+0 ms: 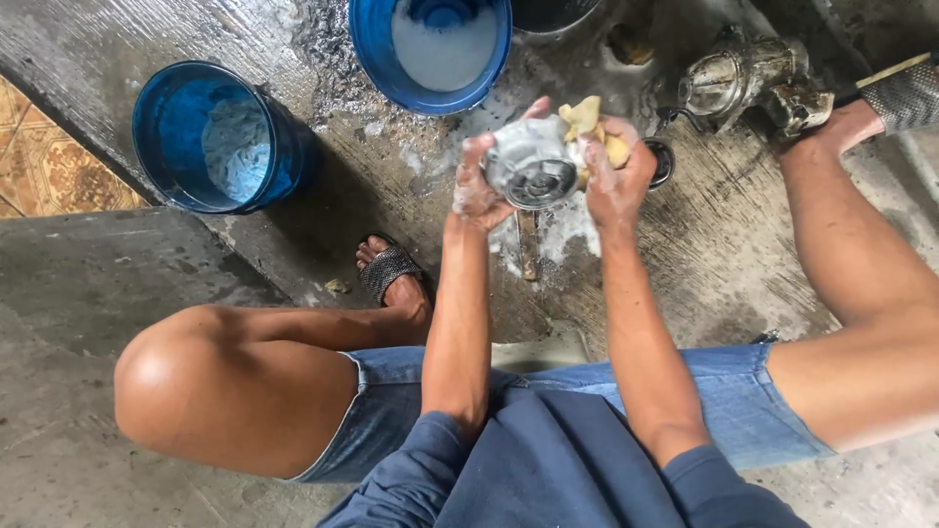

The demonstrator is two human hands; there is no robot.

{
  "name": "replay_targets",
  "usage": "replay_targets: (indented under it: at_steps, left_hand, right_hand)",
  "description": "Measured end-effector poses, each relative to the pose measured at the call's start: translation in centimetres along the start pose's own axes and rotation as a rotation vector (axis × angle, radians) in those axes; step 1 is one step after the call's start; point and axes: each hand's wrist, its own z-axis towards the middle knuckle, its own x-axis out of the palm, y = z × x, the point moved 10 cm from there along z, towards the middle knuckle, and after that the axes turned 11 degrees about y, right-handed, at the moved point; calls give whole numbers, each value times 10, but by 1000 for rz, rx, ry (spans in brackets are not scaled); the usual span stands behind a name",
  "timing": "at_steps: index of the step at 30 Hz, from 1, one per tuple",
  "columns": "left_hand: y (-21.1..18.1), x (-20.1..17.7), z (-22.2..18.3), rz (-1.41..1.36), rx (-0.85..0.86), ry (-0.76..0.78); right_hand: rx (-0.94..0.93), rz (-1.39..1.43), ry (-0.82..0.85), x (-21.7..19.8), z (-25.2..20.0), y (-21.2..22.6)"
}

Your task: Scrubbing a small metal engine component with a brush and sponge using soapy water.

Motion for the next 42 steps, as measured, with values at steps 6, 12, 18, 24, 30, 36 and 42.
replay_targets:
  at_steps: [6, 12, 18, 24, 30, 36, 42]
  left_hand:
    - [43, -60, -42, -33, -387, -525]
    - [38, -29, -28, 174, -538, -662]
    - [59, -26, -27, 493, -480, -745]
    - [49, -60, -46, 195, -62, -932]
    - [36, -41, -21, -69, 14, -713]
    - [13, -23, -6, -143, 142, -533]
    - [-1, -22, -4, 86, 276, -417]
  right_hand:
    - [-238, -209, 218, 5, 16, 45]
    - [-414, -541, 262, 27, 16, 86]
    - [-313, -740, 363, 59, 11, 69]
    - [-292, -671, 435, 84, -10, 110]
    - [-146, -423, 265, 39, -2, 75]
    - [-316, -469, 158, 22, -2, 101]
    - [-238, -669, 458, 96, -24, 126]
